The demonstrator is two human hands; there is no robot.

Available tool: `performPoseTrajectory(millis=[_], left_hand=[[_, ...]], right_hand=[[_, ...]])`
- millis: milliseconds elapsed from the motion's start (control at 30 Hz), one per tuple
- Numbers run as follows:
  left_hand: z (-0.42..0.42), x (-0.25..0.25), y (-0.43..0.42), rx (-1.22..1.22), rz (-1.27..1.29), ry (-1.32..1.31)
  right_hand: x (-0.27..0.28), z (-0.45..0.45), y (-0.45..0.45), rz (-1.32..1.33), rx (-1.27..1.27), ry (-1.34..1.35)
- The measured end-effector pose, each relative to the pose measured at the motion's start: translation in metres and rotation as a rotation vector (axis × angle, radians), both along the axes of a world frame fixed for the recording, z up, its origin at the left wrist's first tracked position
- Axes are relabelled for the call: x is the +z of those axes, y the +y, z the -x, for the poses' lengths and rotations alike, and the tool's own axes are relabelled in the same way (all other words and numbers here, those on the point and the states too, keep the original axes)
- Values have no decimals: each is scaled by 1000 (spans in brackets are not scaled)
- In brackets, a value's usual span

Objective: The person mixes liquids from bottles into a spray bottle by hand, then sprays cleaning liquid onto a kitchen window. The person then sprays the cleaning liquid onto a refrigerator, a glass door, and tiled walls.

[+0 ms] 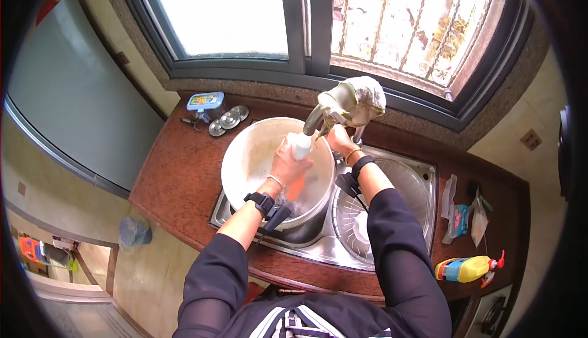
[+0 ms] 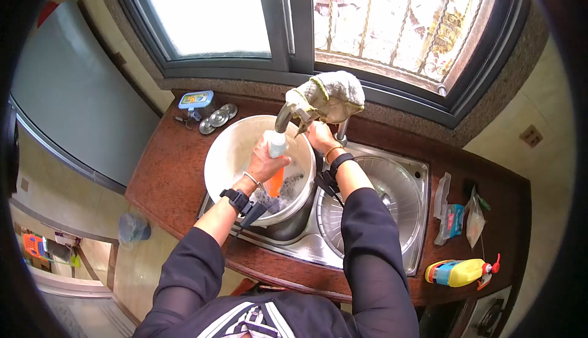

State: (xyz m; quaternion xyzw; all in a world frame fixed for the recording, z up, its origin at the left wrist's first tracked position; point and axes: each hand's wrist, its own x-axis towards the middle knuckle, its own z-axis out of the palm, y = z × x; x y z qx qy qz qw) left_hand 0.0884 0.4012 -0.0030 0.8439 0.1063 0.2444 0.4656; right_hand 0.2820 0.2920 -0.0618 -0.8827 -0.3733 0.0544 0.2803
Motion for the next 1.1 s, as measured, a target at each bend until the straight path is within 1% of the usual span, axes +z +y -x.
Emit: performPoseTrajectory(millis=[200, 333, 367, 400, 500, 600, 733, 833, 900, 1100], left_hand=[[-1, 0, -2, -44, 24, 14], [5, -6, 0, -71, 107, 9], [6, -6, 0, -72, 92, -3], [6, -6, -1, -76, 78, -15], [3, -13, 2, -109, 96, -22], [5, -14, 3, -134, 88, -11], [5, -12, 2, -153, 99, -8], [5, -13, 1, -162, 193, -3], [4, -16, 3, -174, 204, 23], [5, -16, 4, -180, 212, 45]], right_hand=[[3, 5, -2, -36, -28, -27], [2, 4, -1, -39, -15, -12], [3, 4, -2, -38, -17, 1], [-12, -4, 3, -72, -13, 4], [-4, 0, -2, -85, 22, -40], [6, 7, -3, -37, -21, -32], [2, 6, -2, -75, -17, -40], [-6, 2, 0, -64, -17, -37], [-6, 1, -1, -59, -17, -22], [9, 8, -3, 2, -1, -11]])
